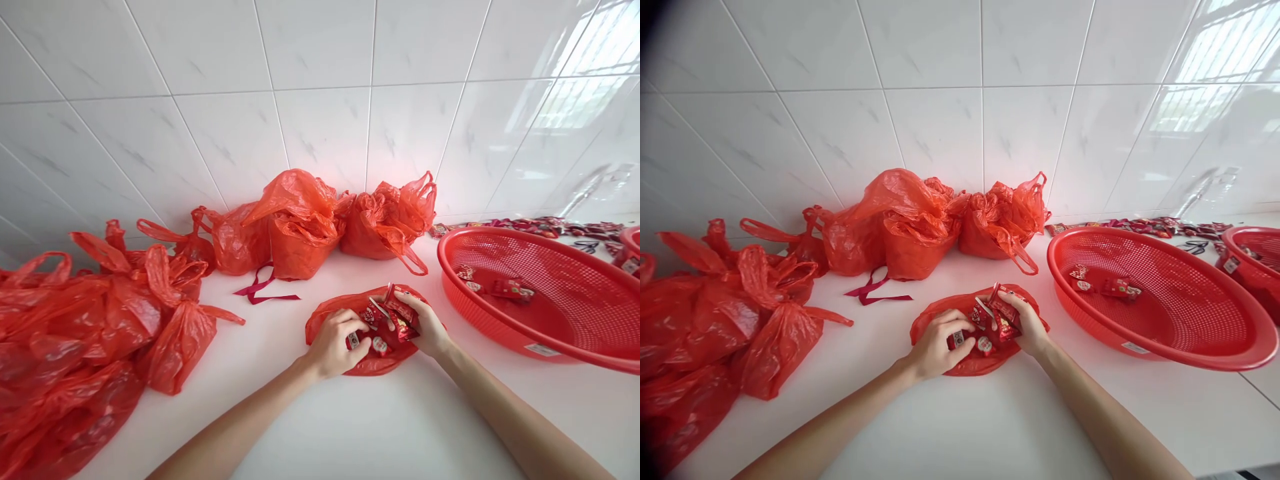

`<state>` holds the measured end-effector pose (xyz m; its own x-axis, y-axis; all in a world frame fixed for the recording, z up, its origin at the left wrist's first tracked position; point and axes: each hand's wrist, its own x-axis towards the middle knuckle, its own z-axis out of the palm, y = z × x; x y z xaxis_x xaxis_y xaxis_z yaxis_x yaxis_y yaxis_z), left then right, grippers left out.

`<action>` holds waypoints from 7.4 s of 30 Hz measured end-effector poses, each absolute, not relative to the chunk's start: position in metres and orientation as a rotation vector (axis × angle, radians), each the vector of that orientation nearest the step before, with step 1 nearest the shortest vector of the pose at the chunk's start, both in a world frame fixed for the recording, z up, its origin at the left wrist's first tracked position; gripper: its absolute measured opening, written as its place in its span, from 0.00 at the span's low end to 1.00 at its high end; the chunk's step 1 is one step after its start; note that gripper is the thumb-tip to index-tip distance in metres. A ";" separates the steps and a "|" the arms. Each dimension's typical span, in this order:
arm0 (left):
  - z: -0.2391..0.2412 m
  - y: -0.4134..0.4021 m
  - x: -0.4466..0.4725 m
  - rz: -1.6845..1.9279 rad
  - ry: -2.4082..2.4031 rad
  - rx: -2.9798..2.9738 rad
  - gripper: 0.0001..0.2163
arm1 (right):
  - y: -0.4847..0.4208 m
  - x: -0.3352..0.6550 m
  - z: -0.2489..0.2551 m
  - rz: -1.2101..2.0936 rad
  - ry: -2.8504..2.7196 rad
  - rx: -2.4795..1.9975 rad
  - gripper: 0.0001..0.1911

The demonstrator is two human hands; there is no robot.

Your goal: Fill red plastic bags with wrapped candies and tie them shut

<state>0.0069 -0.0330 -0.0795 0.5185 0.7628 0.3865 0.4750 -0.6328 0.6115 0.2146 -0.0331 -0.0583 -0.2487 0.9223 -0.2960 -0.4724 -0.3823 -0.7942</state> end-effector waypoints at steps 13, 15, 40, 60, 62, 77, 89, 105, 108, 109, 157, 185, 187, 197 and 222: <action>-0.064 -0.035 0.011 0.954 0.925 1.857 0.14 | -0.042 0.208 -0.047 1.740 -0.867 -0.896 0.16; -0.066 -0.035 0.011 0.924 0.912 1.835 0.18 | -0.042 0.205 -0.048 1.713 -0.861 -0.931 0.16; -0.083 -0.053 0.004 0.603 0.550 2.500 0.19 | -0.047 0.208 -0.046 1.435 -1.119 -0.890 0.17; -0.090 -0.014 -0.013 0.872 1.164 2.277 0.19 | -0.033 0.222 -0.056 1.248 -0.902 -1.055 0.19; -0.091 -0.014 -0.013 0.891 1.197 2.310 0.20 | -0.034 0.221 -0.054 1.230 -0.907 -1.057 0.20; -0.053 -0.049 0.016 1.022 0.901 1.891 0.15 | -0.066 0.196 -0.043 1.136 -1.426 -0.971 0.22; -0.038 -0.051 0.015 1.097 0.877 1.477 0.19 | -0.062 0.202 -0.044 1.477 -1.291 -0.792 0.10; -0.037 -0.046 0.007 1.004 0.884 1.424 0.21 | -0.063 0.204 -0.042 1.512 -1.287 -0.765 0.11; -0.037 -0.046 0.004 0.982 0.880 1.434 0.21 | -0.063 0.204 -0.041 1.501 -1.293 -0.772 0.11; -0.037 -0.046 0.004 0.974 0.873 1.444 0.20 | -0.063 0.204 -0.040 1.496 -1.289 -0.781 0.11; -0.032 -0.045 -0.002 0.963 0.877 1.442 0.09 | -0.061 0.204 -0.038 1.543 -1.152 -0.781 0.12; -0.035 -0.051 0.002 0.934 0.905 1.434 0.27 | -0.067 0.205 -0.045 1.209 -1.314 -0.906 0.22; -0.035 -0.054 0.004 0.838 0.858 1.444 0.26 | -0.066 0.205 -0.044 1.213 -1.282 -0.911 0.20; -0.037 -0.048 0.004 0.816 0.727 1.405 0.15 | -0.064 0.206 -0.046 1.206 -1.313 -0.960 0.18; -0.029 -0.052 0.006 0.790 0.709 1.265 0.14 | -0.068 0.208 -0.039 1.269 -1.335 -0.932 0.15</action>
